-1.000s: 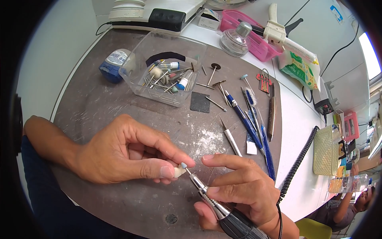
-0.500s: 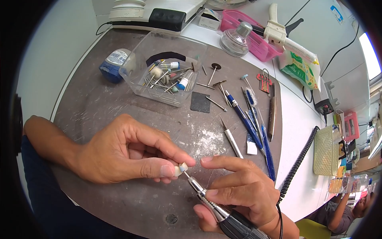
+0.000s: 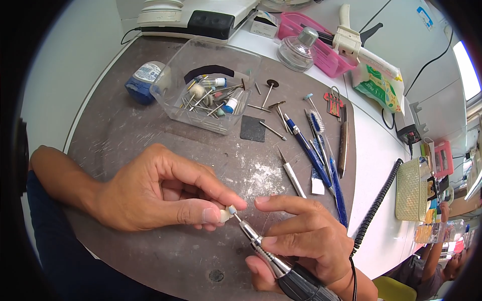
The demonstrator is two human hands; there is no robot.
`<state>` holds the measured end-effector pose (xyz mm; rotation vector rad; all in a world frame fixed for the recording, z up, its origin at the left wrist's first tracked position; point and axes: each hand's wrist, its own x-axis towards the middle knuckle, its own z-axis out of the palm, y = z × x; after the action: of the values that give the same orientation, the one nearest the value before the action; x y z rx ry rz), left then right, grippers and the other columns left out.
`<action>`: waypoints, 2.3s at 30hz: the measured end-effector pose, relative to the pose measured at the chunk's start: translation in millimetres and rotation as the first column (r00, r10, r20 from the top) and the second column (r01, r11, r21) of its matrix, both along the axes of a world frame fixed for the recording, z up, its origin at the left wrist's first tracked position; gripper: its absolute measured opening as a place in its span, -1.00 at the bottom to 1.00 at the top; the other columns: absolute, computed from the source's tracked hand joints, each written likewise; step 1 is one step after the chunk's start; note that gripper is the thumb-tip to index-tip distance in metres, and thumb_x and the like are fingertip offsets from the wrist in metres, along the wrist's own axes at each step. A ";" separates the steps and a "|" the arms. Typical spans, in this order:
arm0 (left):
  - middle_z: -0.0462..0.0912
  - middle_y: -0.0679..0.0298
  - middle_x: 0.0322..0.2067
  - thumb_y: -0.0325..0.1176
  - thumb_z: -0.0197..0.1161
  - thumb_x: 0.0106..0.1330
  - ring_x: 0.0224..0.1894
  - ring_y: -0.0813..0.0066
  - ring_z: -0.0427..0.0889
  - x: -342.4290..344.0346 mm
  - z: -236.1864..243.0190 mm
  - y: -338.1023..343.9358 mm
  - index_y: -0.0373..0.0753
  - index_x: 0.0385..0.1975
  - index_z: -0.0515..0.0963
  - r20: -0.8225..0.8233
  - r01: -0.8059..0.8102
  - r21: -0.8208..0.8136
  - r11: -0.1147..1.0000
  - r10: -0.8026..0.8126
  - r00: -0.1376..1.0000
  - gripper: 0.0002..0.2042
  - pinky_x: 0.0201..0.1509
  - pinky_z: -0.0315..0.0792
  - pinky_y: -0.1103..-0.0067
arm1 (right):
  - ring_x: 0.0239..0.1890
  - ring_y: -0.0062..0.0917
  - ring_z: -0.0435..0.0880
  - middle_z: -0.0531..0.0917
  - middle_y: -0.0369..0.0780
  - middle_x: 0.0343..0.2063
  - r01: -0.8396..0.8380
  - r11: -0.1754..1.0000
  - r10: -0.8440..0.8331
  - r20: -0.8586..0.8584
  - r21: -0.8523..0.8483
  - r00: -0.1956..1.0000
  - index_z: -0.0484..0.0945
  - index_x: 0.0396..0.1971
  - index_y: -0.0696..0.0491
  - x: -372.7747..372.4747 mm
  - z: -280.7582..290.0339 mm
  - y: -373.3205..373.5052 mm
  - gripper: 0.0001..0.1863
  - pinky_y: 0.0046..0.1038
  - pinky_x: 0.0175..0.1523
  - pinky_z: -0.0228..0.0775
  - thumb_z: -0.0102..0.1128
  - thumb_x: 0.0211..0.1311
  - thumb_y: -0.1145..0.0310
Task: Filing and adjusting a dental crown using a handpiece and then checking its fit on a dental model articulated with an articulator.
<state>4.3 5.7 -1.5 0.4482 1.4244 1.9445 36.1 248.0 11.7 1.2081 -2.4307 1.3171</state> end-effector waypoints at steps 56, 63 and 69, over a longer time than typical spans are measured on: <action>0.63 0.15 -0.23 -0.54 0.21 0.28 -0.18 0.54 0.64 -0.8 1.5 0.2 -0.46 -0.04 0.51 0.004 0.016 0.001 1.000 -0.016 1.000 -0.73 -0.07 0.54 0.67 | -0.05 -0.14 0.62 0.57 -0.17 -0.41 0.057 0.983 -0.050 0.042 -0.172 0.998 0.42 -0.23 0.09 0.2 -3.6 0.0 -0.53 -0.30 -0.04 0.51 0.49 -0.16 0.55; 0.61 0.13 -0.21 -0.54 0.20 0.28 -0.14 0.52 0.62 -1.5 -1.1 0.4 -0.47 -0.04 0.49 -0.029 0.019 0.031 0.999 -0.018 0.999 -0.73 -0.04 0.54 0.65 | -0.06 -0.14 0.62 0.56 -0.17 -0.40 0.049 0.986 -0.044 0.037 -0.157 0.998 0.42 -0.22 0.09 0.7 -4.0 0.7 -0.52 -0.27 -0.03 0.51 0.50 -0.17 0.54; 0.61 0.17 -0.24 -0.53 0.23 0.27 -0.22 0.59 0.61 -2.1 0.0 -1.5 -0.46 -0.02 0.50 -0.041 0.020 0.005 1.000 -0.019 0.999 -0.71 -0.08 0.51 0.69 | -0.15 -0.22 0.60 0.50 -0.16 -0.50 -0.004 0.997 0.001 -0.042 -0.074 0.999 0.31 -0.26 0.10 -1.0 -5.4 0.6 -0.57 -0.21 0.07 0.42 0.40 -0.01 0.34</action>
<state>2.1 4.2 -1.5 0.5050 1.4352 1.9344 35.2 248.6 6.3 1.2083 -2.3311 1.3562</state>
